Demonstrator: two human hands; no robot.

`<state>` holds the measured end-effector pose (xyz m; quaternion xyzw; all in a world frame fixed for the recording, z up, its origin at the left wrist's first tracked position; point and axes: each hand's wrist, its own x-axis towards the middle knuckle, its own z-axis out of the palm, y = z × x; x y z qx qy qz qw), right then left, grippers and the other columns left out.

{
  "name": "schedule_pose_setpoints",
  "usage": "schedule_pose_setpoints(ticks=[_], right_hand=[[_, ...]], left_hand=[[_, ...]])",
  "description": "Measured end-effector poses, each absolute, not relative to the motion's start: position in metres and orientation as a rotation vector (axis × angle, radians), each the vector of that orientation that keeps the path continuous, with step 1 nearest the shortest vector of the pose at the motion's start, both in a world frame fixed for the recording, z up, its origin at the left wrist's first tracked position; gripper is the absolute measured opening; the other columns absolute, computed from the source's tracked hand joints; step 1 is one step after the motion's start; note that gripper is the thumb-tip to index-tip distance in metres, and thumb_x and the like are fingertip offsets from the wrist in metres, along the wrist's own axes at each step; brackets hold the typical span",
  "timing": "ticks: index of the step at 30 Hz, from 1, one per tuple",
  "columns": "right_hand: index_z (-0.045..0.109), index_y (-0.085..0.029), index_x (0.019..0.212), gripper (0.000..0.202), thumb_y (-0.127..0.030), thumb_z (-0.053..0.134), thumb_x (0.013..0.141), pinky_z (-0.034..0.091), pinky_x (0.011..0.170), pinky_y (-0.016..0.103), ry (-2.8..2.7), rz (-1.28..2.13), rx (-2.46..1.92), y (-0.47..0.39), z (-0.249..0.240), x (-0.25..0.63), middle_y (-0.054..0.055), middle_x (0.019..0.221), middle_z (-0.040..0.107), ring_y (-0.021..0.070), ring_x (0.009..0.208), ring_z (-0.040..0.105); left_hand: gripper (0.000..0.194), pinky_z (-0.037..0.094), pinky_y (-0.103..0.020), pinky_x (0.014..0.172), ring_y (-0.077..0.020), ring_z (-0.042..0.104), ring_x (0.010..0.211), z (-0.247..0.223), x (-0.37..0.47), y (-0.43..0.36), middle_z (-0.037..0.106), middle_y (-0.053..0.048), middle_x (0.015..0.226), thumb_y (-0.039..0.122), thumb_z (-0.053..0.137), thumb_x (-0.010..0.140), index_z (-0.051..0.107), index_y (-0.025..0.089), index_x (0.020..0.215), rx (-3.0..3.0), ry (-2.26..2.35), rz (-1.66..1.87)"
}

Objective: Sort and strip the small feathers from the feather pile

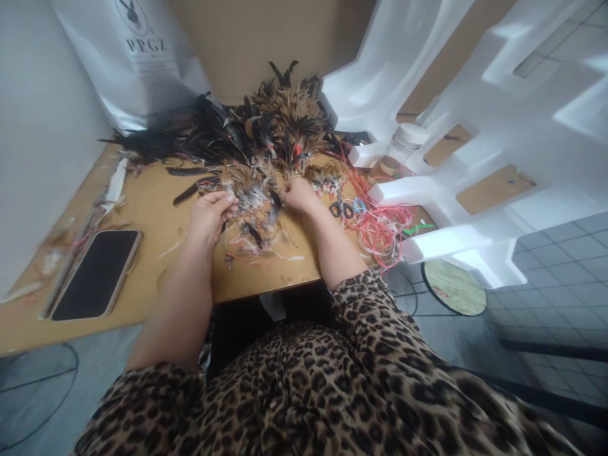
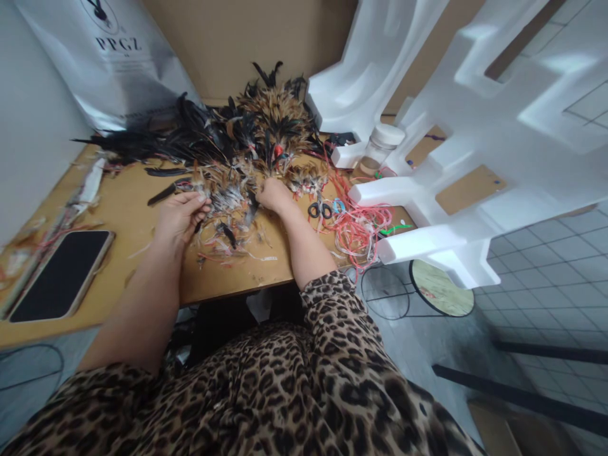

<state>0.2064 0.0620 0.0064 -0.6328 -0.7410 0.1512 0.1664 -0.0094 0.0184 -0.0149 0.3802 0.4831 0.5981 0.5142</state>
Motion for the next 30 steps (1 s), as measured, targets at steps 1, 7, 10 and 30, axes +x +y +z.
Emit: schedule_pose_setpoints(ticks=[1, 7, 10, 30], right_hand=[[0.065, -0.014, 0.074, 0.022, -0.027, 0.047, 0.074, 0.043, 0.066, 0.024, -2.075, 0.419, -1.781, 0.063, 0.008, 0.209, 0.009, 0.078, 0.065, 0.0165, 0.072, 0.059], [0.064, -0.013, 0.073, 0.036, -0.048, 0.052, 0.072, 0.043, 0.066, 0.026, -2.015, 0.422, -1.831, 0.059, 0.011, 0.208, 0.008, 0.075, 0.063, 0.0164, 0.071, 0.058], [0.063, -0.014, 0.068, 0.034, -0.048, 0.061, 0.063, 0.043, 0.066, 0.028, -2.103, 0.463, -1.896, 0.058, 0.007, 0.200, 0.010, 0.074, 0.063, 0.0185, 0.070, 0.058], [0.046, -0.017, 0.067, 0.021, -0.035, 0.052, 0.074, 0.034, 0.053, 0.019, -1.445, 0.855, -1.211, 0.066, 0.024, 0.229, -0.004, 0.057, 0.044, 0.0062, 0.052, 0.040]], left_hand=[[0.017, 0.040, -0.014, 0.043, -0.0063, 0.056, 0.050, -0.014, -0.009, 0.018, 0.066, -0.004, 0.067, 0.019, 0.071, 0.059, 0.064, 0.012, 0.073, 0.908, 1.160, 1.438], [0.017, 0.039, -0.014, 0.042, -0.0064, 0.056, 0.051, -0.013, -0.008, 0.017, 0.066, -0.004, 0.068, 0.019, 0.071, 0.060, 0.063, 0.013, 0.074, 0.903, 1.178, 1.427], [0.017, 0.039, -0.014, 0.042, -0.0064, 0.056, 0.050, -0.012, -0.008, 0.017, 0.066, -0.004, 0.068, 0.019, 0.071, 0.060, 0.063, 0.013, 0.073, 0.907, 1.175, 1.432], [0.019, 0.039, -0.014, 0.042, -0.0058, 0.056, 0.050, -0.016, -0.010, 0.019, 0.066, -0.004, 0.068, 0.022, 0.072, 0.059, 0.064, 0.013, 0.074, 0.918, 1.150, 1.439]])
